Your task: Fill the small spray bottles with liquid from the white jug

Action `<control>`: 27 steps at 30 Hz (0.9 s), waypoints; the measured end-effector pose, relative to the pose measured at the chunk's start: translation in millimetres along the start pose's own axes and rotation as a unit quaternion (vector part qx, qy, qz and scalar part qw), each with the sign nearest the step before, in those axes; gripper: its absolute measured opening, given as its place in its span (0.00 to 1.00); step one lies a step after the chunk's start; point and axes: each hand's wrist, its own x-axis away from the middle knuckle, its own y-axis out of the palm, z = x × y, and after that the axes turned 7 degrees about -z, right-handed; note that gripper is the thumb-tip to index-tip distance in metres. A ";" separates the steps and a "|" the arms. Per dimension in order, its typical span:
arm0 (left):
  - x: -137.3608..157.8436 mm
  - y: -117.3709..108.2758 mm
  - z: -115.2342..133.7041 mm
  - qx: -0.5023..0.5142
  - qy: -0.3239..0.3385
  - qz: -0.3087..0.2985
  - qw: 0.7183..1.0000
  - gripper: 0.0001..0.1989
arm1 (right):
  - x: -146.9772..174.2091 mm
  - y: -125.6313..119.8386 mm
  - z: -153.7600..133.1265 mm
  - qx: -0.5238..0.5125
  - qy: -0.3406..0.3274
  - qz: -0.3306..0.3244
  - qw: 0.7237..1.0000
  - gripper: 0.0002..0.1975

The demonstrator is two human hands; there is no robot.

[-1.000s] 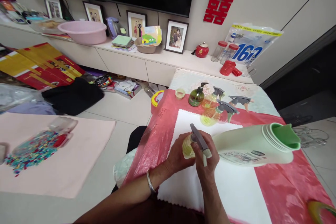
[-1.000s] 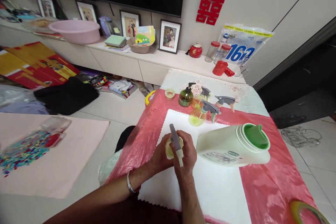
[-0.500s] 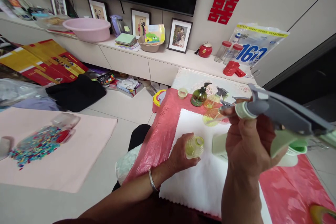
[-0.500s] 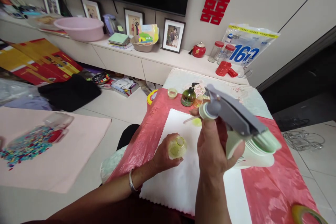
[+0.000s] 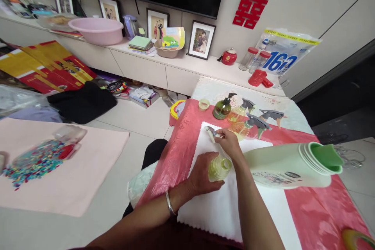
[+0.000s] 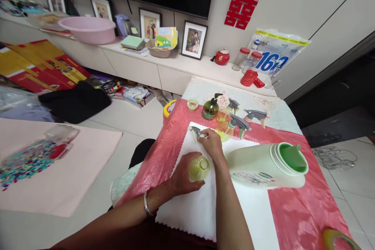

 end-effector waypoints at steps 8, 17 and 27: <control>-0.9 -2.2 3.8 -0.004 0.001 0.000 1.000 0.43 | -5.2 21.5 21.5 -0.014 0.038 -0.010 0.999 0.16; 3.4 -5.3 3.0 -0.014 0.005 0.006 1.000 0.41 | 113.9 -21.5 -39.6 -0.099 -0.092 0.127 0.983 0.18; 7.6 -2.3 -3.6 -0.046 -0.011 0.012 0.999 0.43 | 196.3 -100.3 -11.0 -0.067 -0.118 0.631 0.764 0.19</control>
